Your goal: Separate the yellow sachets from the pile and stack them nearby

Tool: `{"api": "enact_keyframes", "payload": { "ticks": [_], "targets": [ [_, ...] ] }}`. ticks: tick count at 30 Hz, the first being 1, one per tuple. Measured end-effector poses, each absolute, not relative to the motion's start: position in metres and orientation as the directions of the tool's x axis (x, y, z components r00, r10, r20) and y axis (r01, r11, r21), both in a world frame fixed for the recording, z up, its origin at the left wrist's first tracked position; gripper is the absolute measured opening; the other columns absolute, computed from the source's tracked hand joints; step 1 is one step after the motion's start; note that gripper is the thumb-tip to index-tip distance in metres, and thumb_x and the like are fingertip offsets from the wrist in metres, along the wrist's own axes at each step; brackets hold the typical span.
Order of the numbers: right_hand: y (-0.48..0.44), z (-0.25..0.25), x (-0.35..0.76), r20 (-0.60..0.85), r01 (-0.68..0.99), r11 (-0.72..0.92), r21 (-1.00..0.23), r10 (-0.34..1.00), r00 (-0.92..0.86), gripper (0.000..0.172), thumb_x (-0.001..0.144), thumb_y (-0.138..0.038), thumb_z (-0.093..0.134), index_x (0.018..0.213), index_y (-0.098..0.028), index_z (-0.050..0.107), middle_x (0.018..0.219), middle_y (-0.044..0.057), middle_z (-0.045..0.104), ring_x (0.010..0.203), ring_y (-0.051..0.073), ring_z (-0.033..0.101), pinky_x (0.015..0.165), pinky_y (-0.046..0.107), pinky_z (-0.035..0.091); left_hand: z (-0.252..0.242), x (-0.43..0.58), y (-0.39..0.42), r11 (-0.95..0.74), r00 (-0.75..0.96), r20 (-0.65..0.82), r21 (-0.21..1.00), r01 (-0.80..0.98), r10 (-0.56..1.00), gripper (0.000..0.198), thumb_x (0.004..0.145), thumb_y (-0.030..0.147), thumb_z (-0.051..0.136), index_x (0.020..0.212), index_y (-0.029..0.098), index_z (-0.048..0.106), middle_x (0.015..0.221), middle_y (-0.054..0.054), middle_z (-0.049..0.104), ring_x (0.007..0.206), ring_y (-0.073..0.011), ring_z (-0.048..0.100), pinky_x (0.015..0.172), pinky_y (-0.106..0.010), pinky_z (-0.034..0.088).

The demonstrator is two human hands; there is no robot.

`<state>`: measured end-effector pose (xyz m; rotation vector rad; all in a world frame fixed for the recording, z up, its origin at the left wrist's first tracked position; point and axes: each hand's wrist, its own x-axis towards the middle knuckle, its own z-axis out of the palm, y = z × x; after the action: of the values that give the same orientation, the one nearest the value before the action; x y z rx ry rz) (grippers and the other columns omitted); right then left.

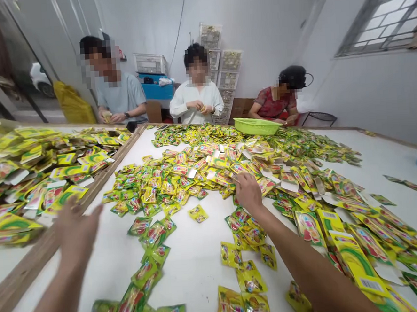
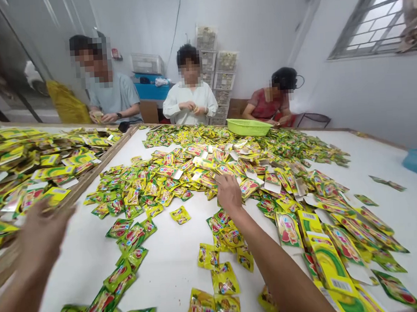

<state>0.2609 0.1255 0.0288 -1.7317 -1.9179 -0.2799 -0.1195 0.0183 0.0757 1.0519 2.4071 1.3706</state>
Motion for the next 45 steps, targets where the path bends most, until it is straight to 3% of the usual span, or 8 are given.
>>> {"api": "enact_keyframes", "payload": {
  "ticks": [6,10,15,18,24,31,38,45],
  "targets": [
    [0.059,0.049,0.188,0.293,0.792,0.16,-0.589,0.956,0.025,0.024,0.08,-0.038,0.05,0.071,-0.019,0.061,0.063,0.003,0.061,0.058,0.015,0.05,0.057,0.027,0.037,0.027,-0.005,0.03,-0.284,0.044,0.368,0.629,0.724,0.929,0.071,0.064,0.045,0.069,0.126,0.017,0.049,0.138,-0.013,0.045,0.13,-0.0327,0.034,0.107,-0.046,0.027],
    [0.052,0.049,0.154,0.077,0.38,0.19,-0.905,0.953,-0.293,0.043,0.085,-0.052,0.04,0.077,-0.018,0.064,0.07,0.003,0.067,0.064,0.015,0.058,0.06,0.026,0.043,0.012,0.005,0.023,-0.306,0.053,0.375,0.657,0.689,0.925,0.046,0.081,0.03,0.05,0.124,0.016,0.05,0.127,-0.014,0.055,0.119,-0.028,0.047,0.098,-0.04,0.036],
    [0.099,0.033,0.143,0.063,0.741,0.199,-0.641,0.976,-0.208,0.028,0.085,-0.031,0.043,0.103,-0.021,0.063,0.1,0.005,0.068,0.092,0.019,0.06,0.08,0.03,0.044,0.017,-0.025,0.028,0.117,-0.284,0.078,0.786,0.607,0.956,0.031,0.081,0.041,0.046,0.097,0.018,0.061,0.072,-0.006,0.065,0.07,-0.0247,0.06,0.065,-0.032,0.042],
    [0.125,0.018,0.138,0.072,0.894,0.211,-0.397,0.977,-0.199,0.043,0.07,-0.01,0.053,0.111,-0.021,0.06,0.118,0.009,0.059,0.108,0.024,0.054,0.09,0.036,0.037,0.021,-0.032,0.03,0.191,-0.378,0.027,0.828,0.528,0.926,0.042,0.078,0.045,0.049,0.108,0.016,0.055,0.072,-0.005,0.064,0.068,-0.0244,0.058,0.064,-0.031,0.041],
    [0.124,0.006,0.142,0.129,0.911,0.211,-0.355,0.976,-0.175,0.035,0.079,-0.008,0.041,0.101,-0.019,0.065,0.097,0.01,0.067,0.096,0.023,0.058,0.082,0.033,0.038,0.01,-0.035,0.036,0.237,-0.394,-0.066,0.883,0.404,0.917,0.056,0.072,0.05,0.057,0.115,0.014,0.054,0.099,-0.013,0.066,0.096,-0.0308,0.058,0.078,-0.036,0.041],
    [0.083,0.019,0.171,0.086,0.409,0.106,-0.906,0.994,-0.067,0.035,0.076,-0.044,0.055,0.094,-0.016,0.065,0.074,0.005,0.066,0.065,0.018,0.058,0.061,0.028,0.044,0.007,-0.032,0.035,0.137,-0.279,-0.114,0.988,0.066,0.953,0.054,0.062,0.045,0.069,0.106,0.016,0.061,0.09,-0.009,0.069,0.085,-0.0254,0.062,0.07,-0.031,0.045],
    [0.047,0.004,0.182,-0.028,-0.013,-0.028,-1.0,0.998,-0.056,0.035,0.066,-0.043,0.064,0.09,-0.018,0.061,0.07,0.001,0.06,0.062,0.014,0.053,0.06,0.026,0.044,0.02,-0.03,0.017,0.184,0.002,-0.188,0.962,0.203,0.982,0.05,0.06,0.048,0.069,0.097,0.016,0.063,0.064,0.001,0.059,0.058,-0.0157,0.053,0.049,-0.022,0.036],
    [0.043,0.01,0.189,0.072,0.414,0.127,-0.901,0.987,-0.145,0.028,0.077,-0.033,0.049,0.095,-0.019,0.066,0.071,0.002,0.062,0.065,0.017,0.054,0.062,0.029,0.042,0.018,-0.022,0.017,0.181,0.197,-0.204,0.975,0.131,0.959,0.036,0.062,0.046,0.069,0.084,0.017,0.071,0.069,-0.002,0.066,0.067,-0.0202,0.057,0.057,-0.024,0.039]
  ]
}}
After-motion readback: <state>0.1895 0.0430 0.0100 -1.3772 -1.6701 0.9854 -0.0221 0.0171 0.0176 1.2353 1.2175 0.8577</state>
